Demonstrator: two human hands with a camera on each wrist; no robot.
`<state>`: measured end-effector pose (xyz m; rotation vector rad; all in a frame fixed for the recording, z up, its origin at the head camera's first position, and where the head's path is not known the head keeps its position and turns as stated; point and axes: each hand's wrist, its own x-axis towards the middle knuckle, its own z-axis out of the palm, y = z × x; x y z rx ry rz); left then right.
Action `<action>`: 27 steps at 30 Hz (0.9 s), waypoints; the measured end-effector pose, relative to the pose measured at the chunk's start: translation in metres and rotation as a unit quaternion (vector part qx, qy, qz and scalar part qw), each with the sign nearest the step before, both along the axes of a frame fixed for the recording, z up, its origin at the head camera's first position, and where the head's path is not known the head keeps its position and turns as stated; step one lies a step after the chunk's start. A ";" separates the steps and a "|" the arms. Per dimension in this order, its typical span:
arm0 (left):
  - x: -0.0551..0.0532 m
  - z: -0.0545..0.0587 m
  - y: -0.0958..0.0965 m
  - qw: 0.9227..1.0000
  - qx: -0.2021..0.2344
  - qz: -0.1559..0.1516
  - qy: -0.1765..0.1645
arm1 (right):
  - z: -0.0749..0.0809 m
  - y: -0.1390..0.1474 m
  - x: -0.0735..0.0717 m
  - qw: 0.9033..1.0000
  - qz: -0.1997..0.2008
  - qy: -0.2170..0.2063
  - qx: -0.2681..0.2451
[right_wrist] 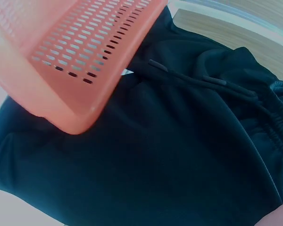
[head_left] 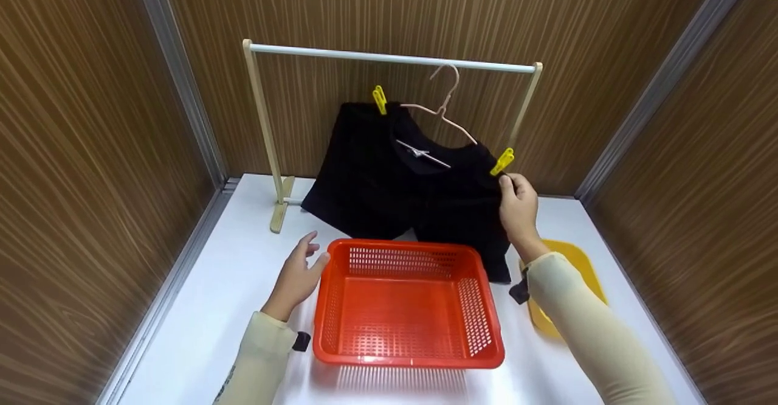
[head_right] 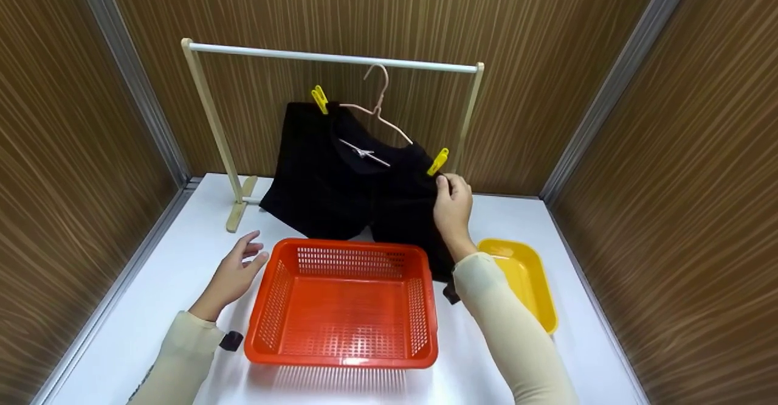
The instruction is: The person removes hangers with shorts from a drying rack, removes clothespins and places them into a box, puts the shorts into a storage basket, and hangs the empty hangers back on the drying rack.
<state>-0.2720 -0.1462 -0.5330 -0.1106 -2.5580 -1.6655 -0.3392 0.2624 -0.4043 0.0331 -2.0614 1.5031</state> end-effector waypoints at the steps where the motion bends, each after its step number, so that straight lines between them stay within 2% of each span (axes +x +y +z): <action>1: 0.000 0.000 0.000 1.000 0.001 -0.001 0.000 | 0.003 -0.003 0.006 1.000 0.002 -0.001 -0.003; 4: -0.001 0.001 0.000 1.000 0.006 -0.002 0.003 | 0.011 -0.009 0.022 1.000 0.010 0.000 -0.015; 5: -0.001 0.002 0.000 1.000 0.007 -0.003 0.007 | 0.009 -0.008 0.022 1.000 0.012 -0.001 -0.017; 7: -0.002 0.002 -0.001 1.000 0.007 -0.003 0.011 | 0.006 -0.007 0.022 1.000 0.014 -0.004 -0.018; 15: -0.007 0.006 -0.010 1.000 -0.002 -0.007 0.012 | -0.027 0.007 0.002 1.000 0.007 -0.011 -0.018; 22: -0.011 0.008 -0.018 0.999 -0.016 -0.002 0.035 | -0.035 0.011 0.009 0.999 0.026 -0.019 -0.030; 27: -0.011 0.009 -0.021 0.999 -0.018 -0.001 0.037 | -0.041 0.014 0.014 0.999 0.032 -0.032 -0.030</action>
